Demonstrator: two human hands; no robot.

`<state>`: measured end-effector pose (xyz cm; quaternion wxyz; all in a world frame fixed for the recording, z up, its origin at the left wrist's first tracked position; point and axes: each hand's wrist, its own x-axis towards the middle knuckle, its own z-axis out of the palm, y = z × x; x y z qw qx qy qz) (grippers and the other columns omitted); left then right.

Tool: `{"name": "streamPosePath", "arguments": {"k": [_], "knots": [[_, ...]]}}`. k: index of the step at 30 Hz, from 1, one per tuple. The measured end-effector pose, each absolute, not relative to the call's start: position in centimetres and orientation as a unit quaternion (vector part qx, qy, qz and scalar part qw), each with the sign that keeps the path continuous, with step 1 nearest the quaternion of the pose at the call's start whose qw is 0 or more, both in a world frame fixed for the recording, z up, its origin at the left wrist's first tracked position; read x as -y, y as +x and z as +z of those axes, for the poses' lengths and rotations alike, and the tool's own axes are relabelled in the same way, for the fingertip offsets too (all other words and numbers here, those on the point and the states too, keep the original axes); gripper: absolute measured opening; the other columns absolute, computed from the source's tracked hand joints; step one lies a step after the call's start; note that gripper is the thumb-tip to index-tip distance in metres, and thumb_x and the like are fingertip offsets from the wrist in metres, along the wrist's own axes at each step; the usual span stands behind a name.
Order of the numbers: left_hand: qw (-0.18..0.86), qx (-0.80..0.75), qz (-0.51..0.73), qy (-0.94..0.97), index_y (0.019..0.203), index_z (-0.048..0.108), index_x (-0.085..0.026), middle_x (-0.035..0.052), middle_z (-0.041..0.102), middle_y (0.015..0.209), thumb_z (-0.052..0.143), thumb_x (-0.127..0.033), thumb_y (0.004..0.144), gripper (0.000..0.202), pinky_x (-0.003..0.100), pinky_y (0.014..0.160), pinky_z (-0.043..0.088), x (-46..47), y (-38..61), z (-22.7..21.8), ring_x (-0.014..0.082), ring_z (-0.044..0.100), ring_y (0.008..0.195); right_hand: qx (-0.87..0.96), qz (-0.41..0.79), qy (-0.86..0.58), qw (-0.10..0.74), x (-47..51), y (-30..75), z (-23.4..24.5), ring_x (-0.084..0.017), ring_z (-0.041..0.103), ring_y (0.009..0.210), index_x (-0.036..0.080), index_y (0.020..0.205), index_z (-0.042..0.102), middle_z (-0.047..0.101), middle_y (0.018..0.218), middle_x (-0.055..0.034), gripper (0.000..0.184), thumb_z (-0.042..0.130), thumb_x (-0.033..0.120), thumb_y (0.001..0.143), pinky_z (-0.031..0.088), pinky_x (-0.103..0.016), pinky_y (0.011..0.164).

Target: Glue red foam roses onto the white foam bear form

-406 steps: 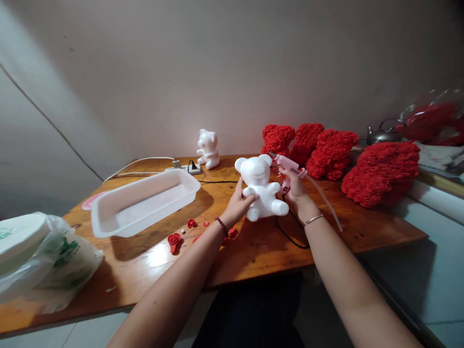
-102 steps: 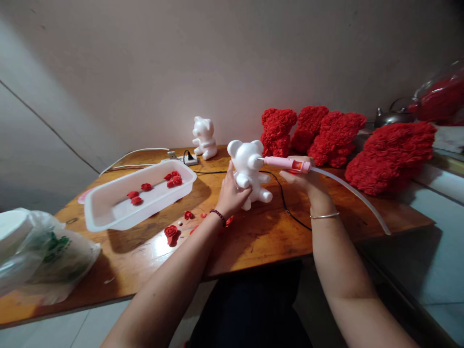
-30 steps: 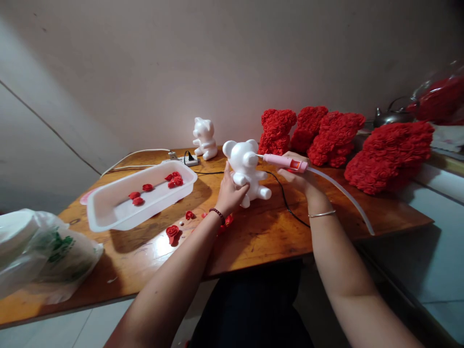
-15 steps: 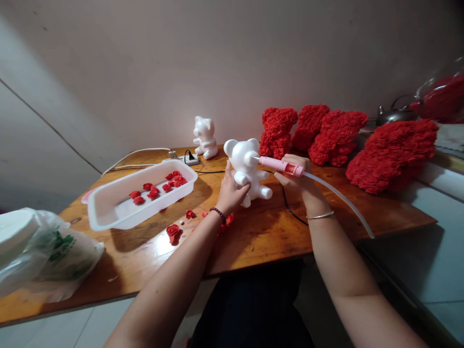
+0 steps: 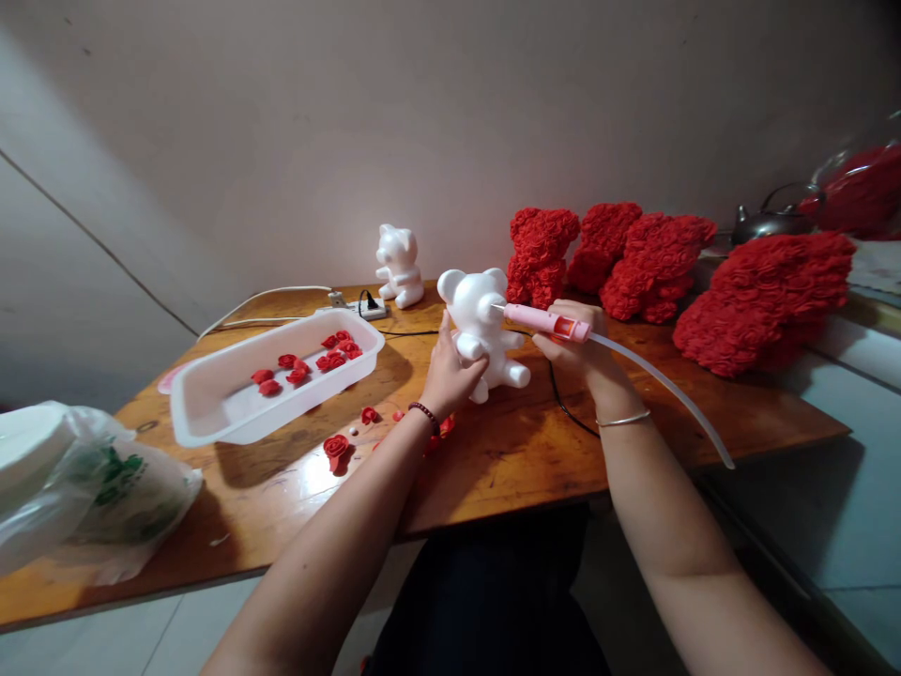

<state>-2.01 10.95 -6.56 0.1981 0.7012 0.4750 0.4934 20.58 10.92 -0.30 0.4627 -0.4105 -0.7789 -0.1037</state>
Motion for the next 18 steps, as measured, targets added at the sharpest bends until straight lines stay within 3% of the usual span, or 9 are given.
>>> {"name": "streamPosePath", "arguments": {"k": [9,18], "knots": [[0.218,-0.466,0.501,0.696,0.165,0.01,-0.021,0.0164,0.054,0.147,0.068,-0.03,0.079,0.104,0.055,0.116,0.038,-10.89,-2.06,-6.53,0.0341,0.053,0.135,0.775,-0.116,-0.411,0.465,-11.09,20.63,-0.56,-0.013,0.037,0.055,0.023,0.056,0.026,0.042,0.054,0.0005,0.037,0.059,0.027,0.072,0.029,-0.03,0.056],[0.227,-0.483,0.495,0.686,0.165,0.007,-0.012,0.0187,0.056,0.145,0.067,-0.031,0.076,0.108,0.05,0.114,0.039,-10.61,-1.84,-5.91,0.0351,0.052,0.134,0.788,-0.128,-0.412,0.44,-10.43,20.59,-0.2,-0.014,0.044,0.055,0.023,0.057,0.038,0.049,0.056,-0.0009,0.028,0.056,0.025,0.078,0.032,-0.031,0.057]]}}
